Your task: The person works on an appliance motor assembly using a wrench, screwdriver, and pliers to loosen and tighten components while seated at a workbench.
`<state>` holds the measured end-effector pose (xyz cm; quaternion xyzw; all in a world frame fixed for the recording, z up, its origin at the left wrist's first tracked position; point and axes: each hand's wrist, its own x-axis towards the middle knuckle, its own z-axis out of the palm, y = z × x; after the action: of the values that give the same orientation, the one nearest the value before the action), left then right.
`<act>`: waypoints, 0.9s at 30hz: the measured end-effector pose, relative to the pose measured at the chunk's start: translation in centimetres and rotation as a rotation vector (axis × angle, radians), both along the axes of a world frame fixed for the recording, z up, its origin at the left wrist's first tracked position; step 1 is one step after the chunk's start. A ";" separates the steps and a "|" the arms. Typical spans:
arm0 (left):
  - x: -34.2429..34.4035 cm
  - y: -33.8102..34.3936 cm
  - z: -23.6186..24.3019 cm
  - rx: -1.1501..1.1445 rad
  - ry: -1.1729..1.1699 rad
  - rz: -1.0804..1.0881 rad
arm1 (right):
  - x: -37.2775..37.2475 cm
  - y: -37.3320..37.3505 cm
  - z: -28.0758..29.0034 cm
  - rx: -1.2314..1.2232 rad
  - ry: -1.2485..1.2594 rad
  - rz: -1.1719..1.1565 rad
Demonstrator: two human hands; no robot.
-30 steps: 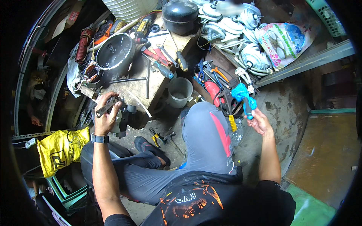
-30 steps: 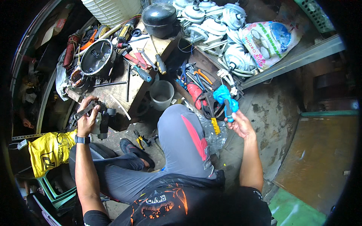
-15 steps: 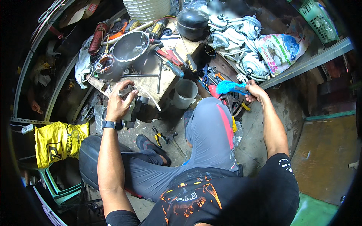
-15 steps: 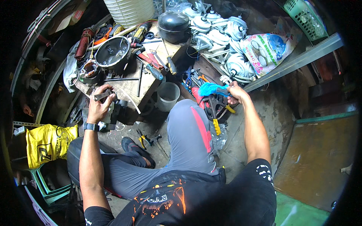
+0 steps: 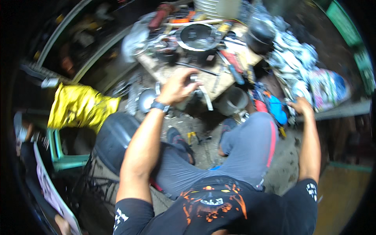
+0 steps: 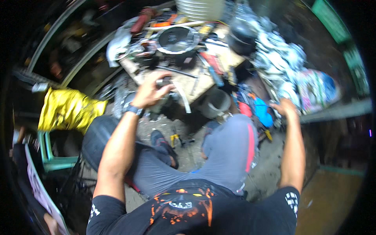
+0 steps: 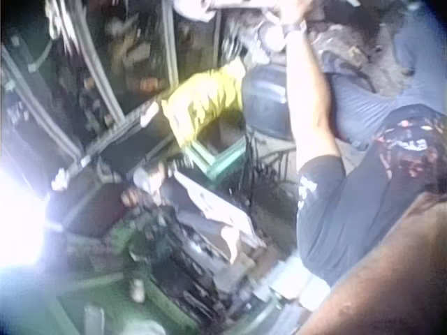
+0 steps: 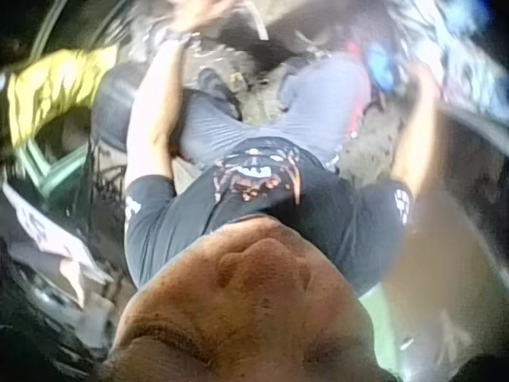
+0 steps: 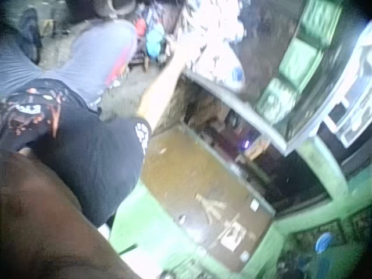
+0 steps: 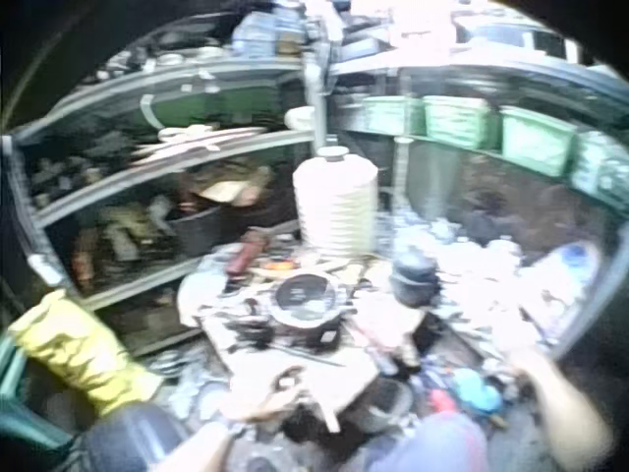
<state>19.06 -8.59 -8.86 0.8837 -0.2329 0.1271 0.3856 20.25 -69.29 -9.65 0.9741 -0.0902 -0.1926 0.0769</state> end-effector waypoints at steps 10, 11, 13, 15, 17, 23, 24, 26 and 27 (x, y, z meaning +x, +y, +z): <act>-0.7 1.0 -0.6 0.001 -0.010 0.005 | -14.2 12.7 8.6 1.729 -0.458 -0.467; -0.7 1.0 -0.5 -0.009 -0.001 0.002 | -15.5 16.1 9.4 1.655 -0.328 -0.328; -0.1 0.4 -0.9 -0.022 -0.052 -0.005 | -17.4 23.3 8.8 1.797 -0.072 -0.161; 0.0 0.4 -1.3 -0.006 -0.032 -0.019 | -18.8 31.1 7.9 1.977 0.228 -0.084; 0.5 0.3 -1.3 0.026 -0.034 -0.022 | -20.7 38.2 7.2 2.264 0.571 -0.205; 0.4 0.4 -0.4 0.041 0.036 -0.041 | -24.2 48.1 4.8 2.466 0.807 -0.240; 0.4 0.7 -0.6 0.038 0.017 -0.030 | -24.5 48.7 4.7 2.480 0.796 -0.265; 0.5 1.0 -0.7 0.037 0.003 -0.041 | -25.2 49.4 4.5 2.503 0.762 -0.330; 0.5 0.9 -0.8 0.031 -0.002 -0.051 | -25.5 49.8 4.2 2.504 0.701 -0.320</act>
<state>19.53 -7.68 -9.68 0.8833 -0.2575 0.1144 0.3746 -5.24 -19.48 -5.46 0.2619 0.0595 -0.3939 -0.8791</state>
